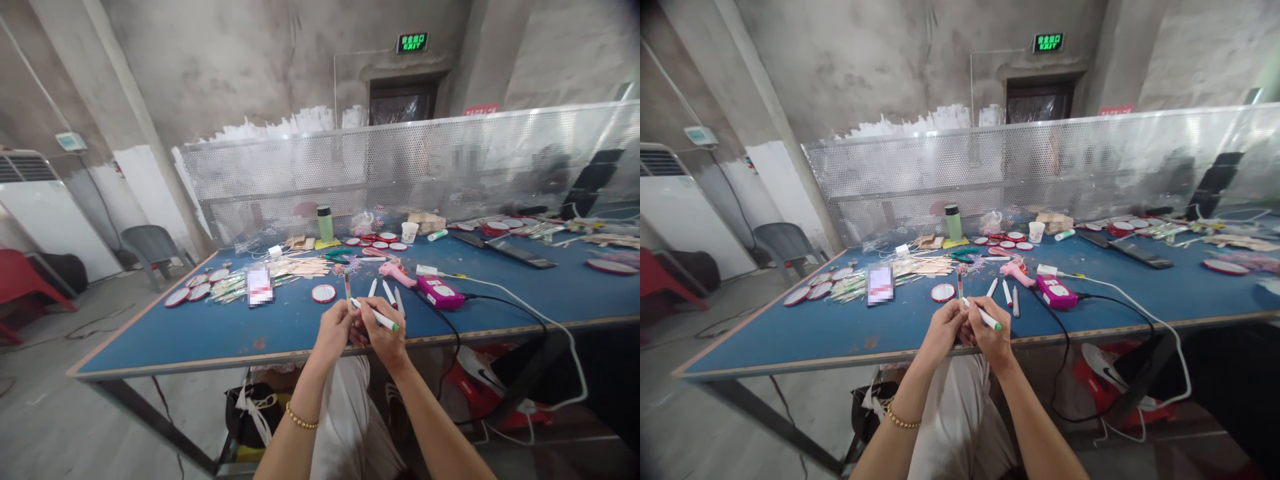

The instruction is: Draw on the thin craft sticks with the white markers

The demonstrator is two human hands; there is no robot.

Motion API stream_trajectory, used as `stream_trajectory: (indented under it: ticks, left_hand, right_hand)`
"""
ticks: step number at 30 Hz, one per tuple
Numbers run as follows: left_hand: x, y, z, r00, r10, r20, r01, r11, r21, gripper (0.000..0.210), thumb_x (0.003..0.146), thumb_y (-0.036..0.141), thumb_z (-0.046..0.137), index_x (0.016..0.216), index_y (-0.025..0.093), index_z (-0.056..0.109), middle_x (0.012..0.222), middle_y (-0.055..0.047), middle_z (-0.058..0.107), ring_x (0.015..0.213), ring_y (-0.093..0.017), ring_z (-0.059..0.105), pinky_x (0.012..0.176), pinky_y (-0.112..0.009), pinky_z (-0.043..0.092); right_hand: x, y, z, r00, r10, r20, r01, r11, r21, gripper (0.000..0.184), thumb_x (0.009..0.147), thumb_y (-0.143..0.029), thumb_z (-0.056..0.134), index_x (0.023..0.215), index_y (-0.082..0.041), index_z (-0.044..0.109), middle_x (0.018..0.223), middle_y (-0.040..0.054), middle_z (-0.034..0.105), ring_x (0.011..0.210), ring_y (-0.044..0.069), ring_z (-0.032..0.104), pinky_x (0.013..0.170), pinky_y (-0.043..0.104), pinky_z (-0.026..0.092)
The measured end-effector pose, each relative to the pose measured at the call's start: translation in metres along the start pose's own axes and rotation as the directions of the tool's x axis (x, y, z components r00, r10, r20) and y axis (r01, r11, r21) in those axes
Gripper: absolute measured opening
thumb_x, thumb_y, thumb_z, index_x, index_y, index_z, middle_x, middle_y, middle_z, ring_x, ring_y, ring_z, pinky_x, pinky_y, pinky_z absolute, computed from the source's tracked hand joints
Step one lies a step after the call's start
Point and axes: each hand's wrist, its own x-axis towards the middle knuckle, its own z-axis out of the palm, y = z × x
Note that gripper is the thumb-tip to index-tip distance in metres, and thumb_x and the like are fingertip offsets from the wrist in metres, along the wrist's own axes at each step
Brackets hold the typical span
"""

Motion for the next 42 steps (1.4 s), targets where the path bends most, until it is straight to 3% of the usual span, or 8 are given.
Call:
stream_trajectory:
  ticks: [22, 28, 36, 42]
  left_hand:
    - [0.0004, -0.0011, 0.0004, 1.0, 0.013, -0.022, -0.013, 1.0, 0.015, 0.042, 0.073, 0.058, 0.064, 0.076, 0.019, 0.049, 0.054, 0.005, 0.057, 0.039, -0.012, 0.057, 0.038, -0.022, 0.047]
    - [-0.0003, 0.0015, 0.0005, 1.0, -0.004, -0.011, 0.004, 1.0, 0.018, 0.04, 0.073, 0.055, 0.064, 0.08, 0.019, 0.05, 0.054, 0.006, 0.057, 0.04, -0.013, 0.059, 0.037, -0.022, 0.047]
    - [-0.0005, 0.0018, 0.001, 1.0, 0.004, -0.023, -0.004, 1.0, 0.016, 0.04, 0.073, 0.056, 0.064, 0.076, 0.019, 0.048, 0.052, 0.006, 0.057, 0.038, -0.012, 0.058, 0.037, -0.022, 0.047]
    - [-0.0006, 0.002, 0.0005, 1.0, 0.012, -0.019, -0.011, 0.999, 0.032, 0.037, 0.074, 0.053, 0.063, 0.078, 0.019, 0.049, 0.054, 0.006, 0.057, 0.04, -0.013, 0.059, 0.038, -0.022, 0.047]
  right_hand:
    - [0.0008, -0.0003, 0.0009, 0.999, -0.018, 0.028, 0.018, 1.0, 0.01, 0.018, 0.088, -0.024, 0.053, 0.079, -0.02, 0.068, 0.072, 0.0021, 0.073, 0.061, 0.014, 0.067, 0.06, 0.023, 0.054]
    - [-0.0011, 0.0021, 0.0019, 0.999, 0.037, 0.002, -0.037, 0.999, 0.04, 0.018, 0.09, -0.025, 0.052, 0.081, -0.019, 0.067, 0.064, 0.0007, 0.069, 0.05, 0.013, 0.063, 0.054, 0.023, 0.052]
    - [0.0014, -0.0014, 0.0, 0.999, -0.032, 0.033, 0.032, 0.999, 0.0, 0.018, 0.089, -0.024, 0.053, 0.081, -0.019, 0.068, 0.074, 0.002, 0.073, 0.061, 0.013, 0.067, 0.06, 0.022, 0.053]
    - [-0.0012, 0.0042, 0.003, 0.999, 0.035, 0.007, -0.035, 0.999, 0.037, 0.019, 0.09, -0.026, 0.052, 0.081, -0.019, 0.067, 0.067, 0.0014, 0.071, 0.054, 0.013, 0.065, 0.056, 0.024, 0.052]
